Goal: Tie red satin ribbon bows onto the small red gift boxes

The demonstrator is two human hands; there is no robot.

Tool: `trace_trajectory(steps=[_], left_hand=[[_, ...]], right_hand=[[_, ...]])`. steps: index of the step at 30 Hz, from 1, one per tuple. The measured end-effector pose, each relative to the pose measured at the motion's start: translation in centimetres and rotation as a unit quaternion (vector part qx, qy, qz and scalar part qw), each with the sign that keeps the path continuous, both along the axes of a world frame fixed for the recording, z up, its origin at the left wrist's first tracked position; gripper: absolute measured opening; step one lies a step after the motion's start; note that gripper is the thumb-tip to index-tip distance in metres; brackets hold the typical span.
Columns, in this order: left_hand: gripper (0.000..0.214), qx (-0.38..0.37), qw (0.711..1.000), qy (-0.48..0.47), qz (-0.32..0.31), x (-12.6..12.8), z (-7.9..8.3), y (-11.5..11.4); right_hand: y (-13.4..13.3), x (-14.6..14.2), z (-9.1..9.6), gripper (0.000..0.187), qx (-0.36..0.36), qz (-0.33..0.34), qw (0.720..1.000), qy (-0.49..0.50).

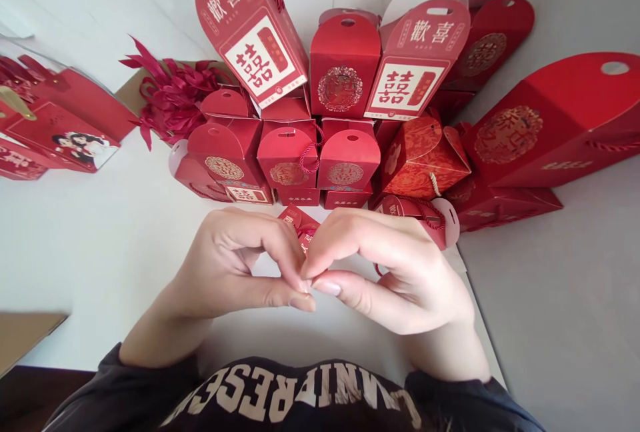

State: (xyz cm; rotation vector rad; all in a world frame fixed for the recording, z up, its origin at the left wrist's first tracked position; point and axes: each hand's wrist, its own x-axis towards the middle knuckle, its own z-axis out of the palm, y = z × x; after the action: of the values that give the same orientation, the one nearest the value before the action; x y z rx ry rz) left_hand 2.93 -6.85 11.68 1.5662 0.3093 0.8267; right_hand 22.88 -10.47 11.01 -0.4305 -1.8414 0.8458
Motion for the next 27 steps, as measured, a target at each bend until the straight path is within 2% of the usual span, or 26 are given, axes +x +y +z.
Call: trace_trajectory(steps=[3, 7, 14, 22, 27], left_hand=[[0.019, -0.007, 0.999, 0.026, 0.022, -0.2, 0.0, 0.0], [0.026, -0.01, 0.996, 0.075, 0.053, -0.6, 0.2, -0.2], [0.024, -0.002, 0.993, 0.11, 0.047, -1.0, 0.8, -0.1], [0.025, -0.048, 0.989, 0.138, 0.01, -0.9, 0.6, 0.5], [0.023, -0.05, 0.988, 0.145, 0.012, -0.7, 0.7, 0.4]], right_hand=[[-0.3, 0.2, 0.5, 0.022, 0.02, -0.024, 0.999, -0.035], [-0.9, 0.3, 0.8, 0.026, 0.009, -0.046, 0.996, -0.077], [-1.4, -0.2, 0.5, 0.017, 0.006, -0.088, 0.994, -0.068], [-0.6, 0.4, 0.5, 0.014, 0.086, -0.049, 0.981, -0.168], [-0.7, 0.1, 0.6, 0.008, 0.074, -0.059, 0.98, -0.176]])
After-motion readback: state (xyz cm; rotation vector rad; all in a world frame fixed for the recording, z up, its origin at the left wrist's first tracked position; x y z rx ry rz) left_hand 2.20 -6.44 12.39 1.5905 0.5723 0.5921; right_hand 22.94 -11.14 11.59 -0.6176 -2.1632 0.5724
